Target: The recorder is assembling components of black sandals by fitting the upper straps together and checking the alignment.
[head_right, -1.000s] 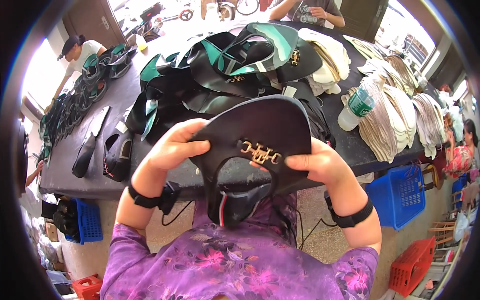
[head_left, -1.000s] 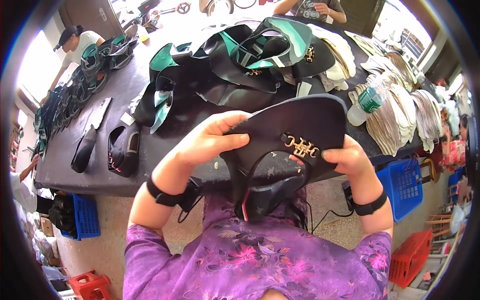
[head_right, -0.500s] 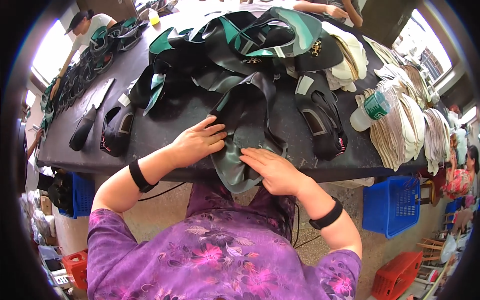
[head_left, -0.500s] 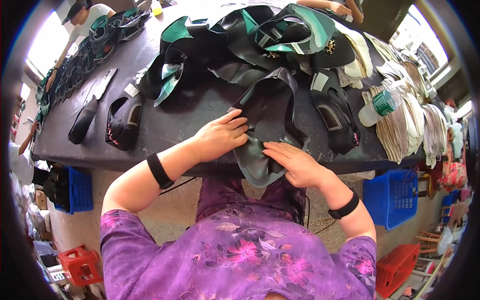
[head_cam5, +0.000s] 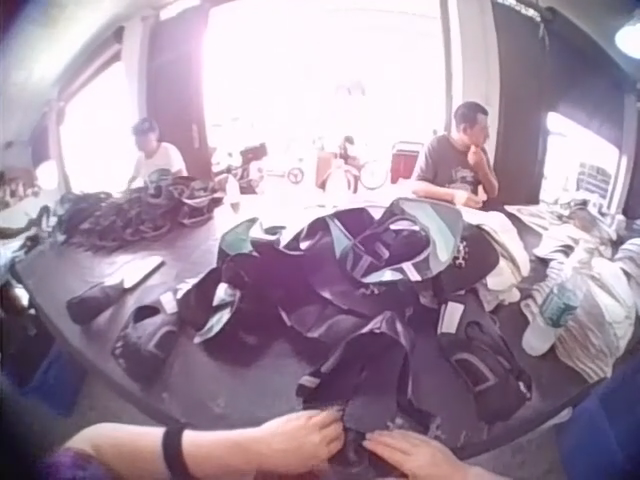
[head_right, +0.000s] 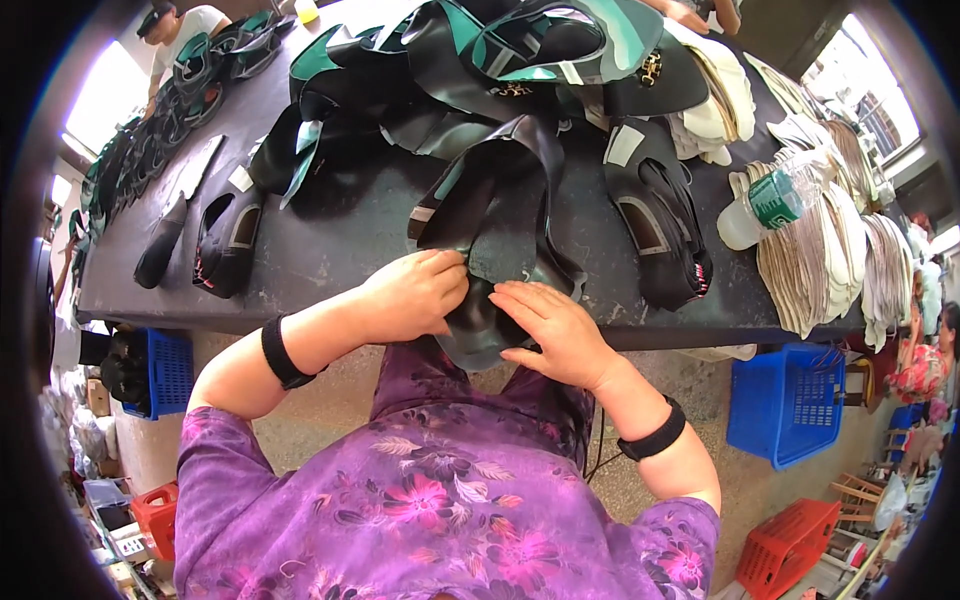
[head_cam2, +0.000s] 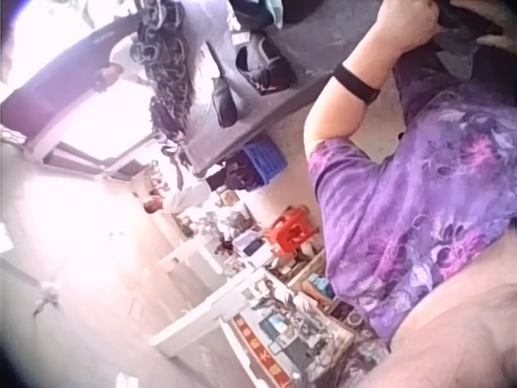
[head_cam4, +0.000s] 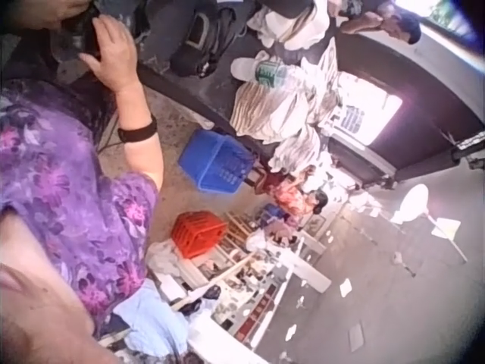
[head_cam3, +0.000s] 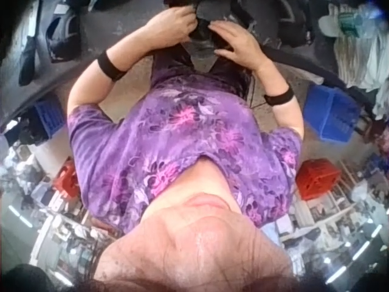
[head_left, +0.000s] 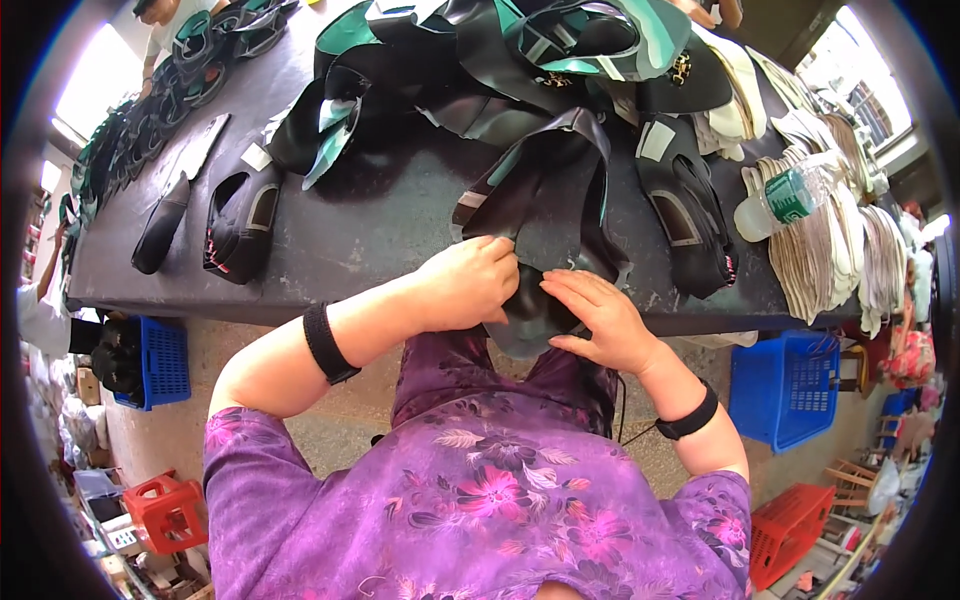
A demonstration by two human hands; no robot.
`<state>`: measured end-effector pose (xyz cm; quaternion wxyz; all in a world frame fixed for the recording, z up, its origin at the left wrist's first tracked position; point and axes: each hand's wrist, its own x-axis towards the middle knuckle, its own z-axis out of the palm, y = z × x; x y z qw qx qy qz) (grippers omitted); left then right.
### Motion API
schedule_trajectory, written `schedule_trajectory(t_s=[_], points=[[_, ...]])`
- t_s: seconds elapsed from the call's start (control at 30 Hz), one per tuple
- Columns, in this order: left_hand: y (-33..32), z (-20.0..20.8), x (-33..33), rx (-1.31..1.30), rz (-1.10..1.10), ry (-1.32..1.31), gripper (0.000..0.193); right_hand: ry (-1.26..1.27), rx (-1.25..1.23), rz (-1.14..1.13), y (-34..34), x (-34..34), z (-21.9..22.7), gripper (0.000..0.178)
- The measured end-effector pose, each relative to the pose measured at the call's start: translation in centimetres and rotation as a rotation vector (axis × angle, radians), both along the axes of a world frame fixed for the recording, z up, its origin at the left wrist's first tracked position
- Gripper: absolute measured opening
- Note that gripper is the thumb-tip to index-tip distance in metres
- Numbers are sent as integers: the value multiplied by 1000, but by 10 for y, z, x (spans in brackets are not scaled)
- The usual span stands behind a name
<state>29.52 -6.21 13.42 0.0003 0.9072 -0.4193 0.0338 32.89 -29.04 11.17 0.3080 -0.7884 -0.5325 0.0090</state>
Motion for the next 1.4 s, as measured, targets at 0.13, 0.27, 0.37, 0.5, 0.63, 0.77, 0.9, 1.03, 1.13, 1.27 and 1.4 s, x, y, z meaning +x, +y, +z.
schedule_trajectory(t_s=[0.13,0.27,0.37,0.5,0.63,0.77,0.9,1.03,1.13,1.27,1.4], points=[[4,-2,7,-122,71,82,33,82,84,-37,-1,4,-2,47],[4,3,4,-264,201,196,45,305,154,-106,0,12,-8,39],[5,10,3,-143,156,240,57,454,222,16,-6,20,-10,38],[11,4,0,-38,79,195,67,-96,62,74,-9,11,-13,40],[9,0,-17,-56,21,109,86,-201,-173,114,-18,-4,-5,57],[5,-14,-28,135,43,-16,91,-414,-248,22,-19,-12,-23,52],[4,-28,-30,65,93,-95,83,-508,-251,-77,-2,-24,-25,48],[5,-37,-33,-96,122,-95,76,-439,-60,-80,15,-26,-26,41],[3,-36,-33,-126,141,-96,73,-151,231,-19,15,-24,-29,24],[-8,-36,-36,-172,223,-119,66,180,336,-18,10,-22,-28,26],[-29,-32,-40,-298,144,-137,54,186,296,-13,10,-26,-17,29]])
